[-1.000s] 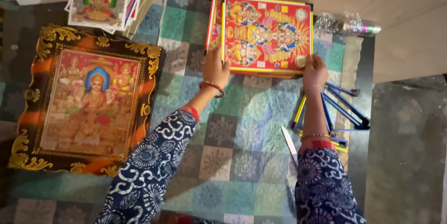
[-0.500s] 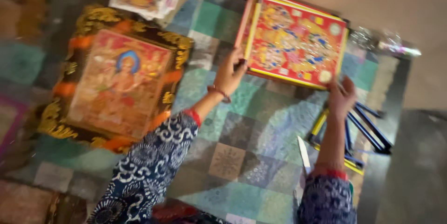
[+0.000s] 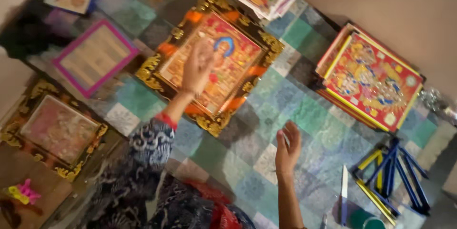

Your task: The person cuts a square cardboard backing sheet with a knife on the work table, then lifts a framed religious picture and positions it on the table. They then take small printed deity pictures from a stack, lay them out, and align a picture with a yellow-edged backing piece, pressing it flat by hand.

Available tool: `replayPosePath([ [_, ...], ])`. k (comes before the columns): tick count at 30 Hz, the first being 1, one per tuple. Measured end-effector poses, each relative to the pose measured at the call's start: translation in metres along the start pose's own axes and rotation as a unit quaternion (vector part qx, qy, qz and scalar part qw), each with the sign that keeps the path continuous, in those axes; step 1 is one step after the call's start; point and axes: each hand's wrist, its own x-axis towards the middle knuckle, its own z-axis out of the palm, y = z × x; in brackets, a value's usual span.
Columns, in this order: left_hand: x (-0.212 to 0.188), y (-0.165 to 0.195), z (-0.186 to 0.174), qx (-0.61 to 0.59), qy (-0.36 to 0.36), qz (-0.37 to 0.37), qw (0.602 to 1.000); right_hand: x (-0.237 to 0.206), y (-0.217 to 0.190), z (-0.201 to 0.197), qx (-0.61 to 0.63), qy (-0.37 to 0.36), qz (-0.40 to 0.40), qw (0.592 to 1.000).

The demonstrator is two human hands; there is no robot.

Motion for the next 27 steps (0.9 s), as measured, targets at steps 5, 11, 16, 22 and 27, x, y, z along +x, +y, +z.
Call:
replayPosePath([
  [5, 0.116, 0.005, -0.074, 0.141, 0.154, 0.051, 0.977, 0.055, -0.069, 0.066, 0.006, -0.062, -0.03, 0.998],
  [11, 0.195, -0.01, -0.003, 0.073, 0.003, 0.025, 0.997, 0.191, -0.108, 0.143, 0.014, -0.04, 0.008, 0.999],
  [16, 0.246, 0.006, 0.067, 0.219, -0.001, 0.132, 0.967, 0.28, -0.139, 0.182, 0.057, -0.015, 0.136, 0.989],
  [22, 0.243, 0.018, 0.095, 0.261, -0.069, 0.036, 0.962, 0.308, -0.138, 0.202, 0.041, -0.039, 0.145, 0.988],
  [27, 0.238, -0.001, 0.095, 0.246, -0.007, 0.061, 0.967, 0.303, -0.129, 0.219, 0.132, 0.037, 0.186, 0.973],
])
